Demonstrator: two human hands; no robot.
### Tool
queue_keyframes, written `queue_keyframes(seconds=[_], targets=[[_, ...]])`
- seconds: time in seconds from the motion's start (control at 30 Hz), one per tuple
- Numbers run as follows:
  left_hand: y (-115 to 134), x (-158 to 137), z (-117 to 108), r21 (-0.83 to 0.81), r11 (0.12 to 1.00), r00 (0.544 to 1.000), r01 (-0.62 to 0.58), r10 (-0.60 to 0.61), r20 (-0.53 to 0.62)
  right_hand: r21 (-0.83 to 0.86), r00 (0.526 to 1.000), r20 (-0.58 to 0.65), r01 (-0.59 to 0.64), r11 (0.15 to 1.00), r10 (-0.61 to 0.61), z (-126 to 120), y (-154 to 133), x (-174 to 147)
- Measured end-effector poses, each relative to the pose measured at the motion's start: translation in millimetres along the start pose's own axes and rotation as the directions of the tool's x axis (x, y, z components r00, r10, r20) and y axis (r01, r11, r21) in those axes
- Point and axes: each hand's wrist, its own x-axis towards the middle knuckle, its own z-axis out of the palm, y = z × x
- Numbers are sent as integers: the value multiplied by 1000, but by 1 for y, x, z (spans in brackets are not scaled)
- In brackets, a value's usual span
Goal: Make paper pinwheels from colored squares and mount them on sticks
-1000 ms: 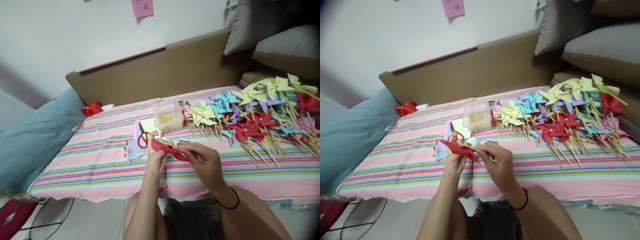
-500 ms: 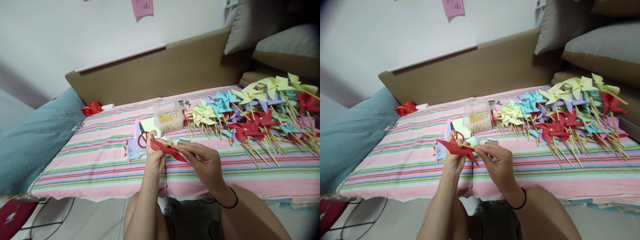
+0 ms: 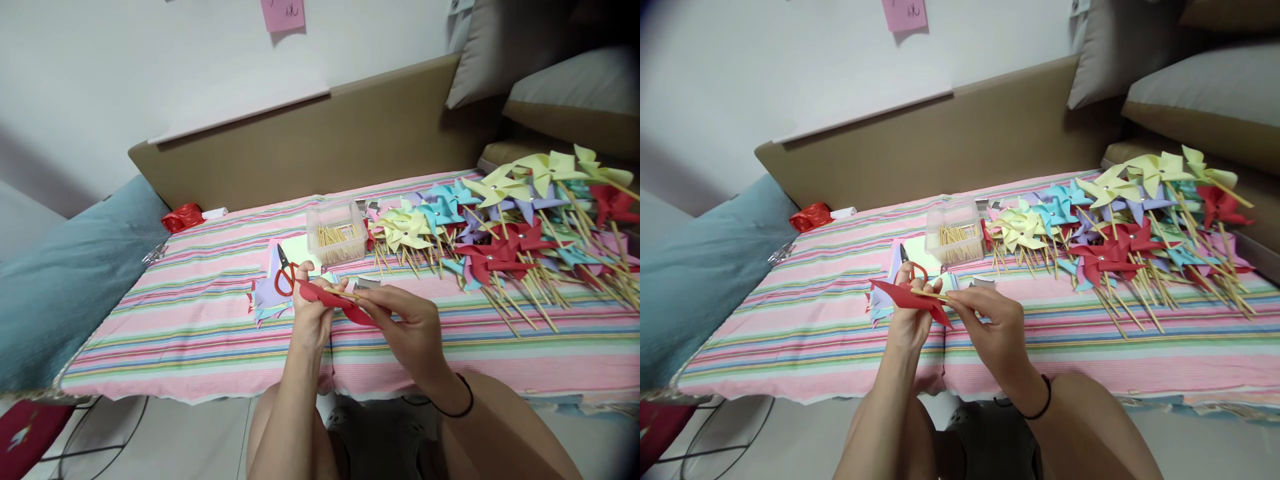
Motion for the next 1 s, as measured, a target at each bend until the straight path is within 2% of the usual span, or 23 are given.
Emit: queue_keyframes(seconds=[0.23, 0.5, 0.8, 1.0], targets=[[3, -2, 5, -7, 1000, 1000, 22, -22, -20, -2, 997, 18, 70, 998, -70, -2, -2, 2], [4, -5, 5, 2, 999, 999, 38, -38, 18, 57, 996, 84, 24, 998, -29, -3, -5, 4], [1, -2, 6, -1, 1000, 999, -24, 24, 33, 47, 998, 68, 10, 999, -13, 0, -3, 1], [-1, -2, 4, 4, 1000, 999, -18, 18, 31, 63, 998, 64, 14, 998, -18, 0, -2, 1]])
